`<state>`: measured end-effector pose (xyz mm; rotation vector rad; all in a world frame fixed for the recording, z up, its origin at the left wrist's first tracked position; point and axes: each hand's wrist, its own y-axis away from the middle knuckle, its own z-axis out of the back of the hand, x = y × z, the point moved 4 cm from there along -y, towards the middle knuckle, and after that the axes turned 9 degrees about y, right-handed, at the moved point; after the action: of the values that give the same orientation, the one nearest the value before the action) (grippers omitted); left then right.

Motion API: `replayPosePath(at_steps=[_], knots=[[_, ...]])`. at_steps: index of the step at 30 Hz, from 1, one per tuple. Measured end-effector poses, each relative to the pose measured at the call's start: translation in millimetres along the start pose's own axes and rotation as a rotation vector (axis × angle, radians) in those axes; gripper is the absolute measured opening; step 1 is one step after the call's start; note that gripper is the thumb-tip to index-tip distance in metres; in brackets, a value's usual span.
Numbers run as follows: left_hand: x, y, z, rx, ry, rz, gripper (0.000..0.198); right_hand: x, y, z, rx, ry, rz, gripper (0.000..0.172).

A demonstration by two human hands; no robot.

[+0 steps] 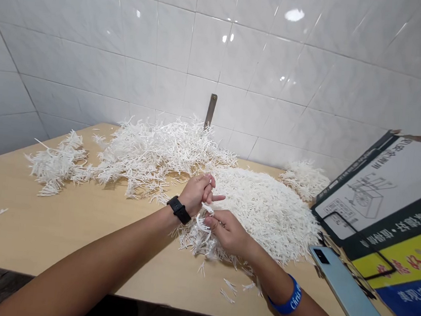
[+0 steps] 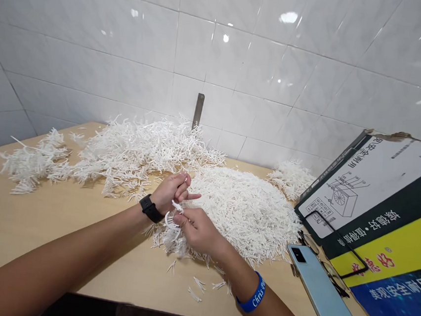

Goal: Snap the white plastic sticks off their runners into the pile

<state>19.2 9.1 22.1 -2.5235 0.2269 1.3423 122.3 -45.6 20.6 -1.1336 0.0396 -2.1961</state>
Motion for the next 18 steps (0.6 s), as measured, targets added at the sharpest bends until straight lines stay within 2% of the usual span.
replayPosePath(at_steps=[2,5,8,11,16,18], knots=[[-4.2,-2.4,4.2,-0.024,-0.004,-0.005,0.033,-4.0,0.3,0.4,0.008,-0.026,-0.032,0.049],[-9.0,-3.1,4.3,0.022,-0.151,-0.026,0.022,-16.6,-1.1,11.8,-0.087,-0.112,-0.112,0.048],[-9.1,-2.0,1.7,0.058,-0.289,-0.016,0.022,-27.7,-1.2,21.5,-0.160,-0.214,-0.184,0.045],[-7.4,-0.6,-0.9,0.094,-0.392,0.019,0.026,-31.7,-1.2,21.8,-0.164,-0.252,-0.205,0.044],[1.0,3.0,-7.7,0.273,-0.337,0.127,0.042,-34.5,-3.0,15.6,-0.129,-0.127,-0.202,0.048],[4.1,3.3,-9.2,0.283,-0.282,0.109,0.040,-33.7,-3.8,13.9,-0.126,-0.081,-0.169,0.049]])
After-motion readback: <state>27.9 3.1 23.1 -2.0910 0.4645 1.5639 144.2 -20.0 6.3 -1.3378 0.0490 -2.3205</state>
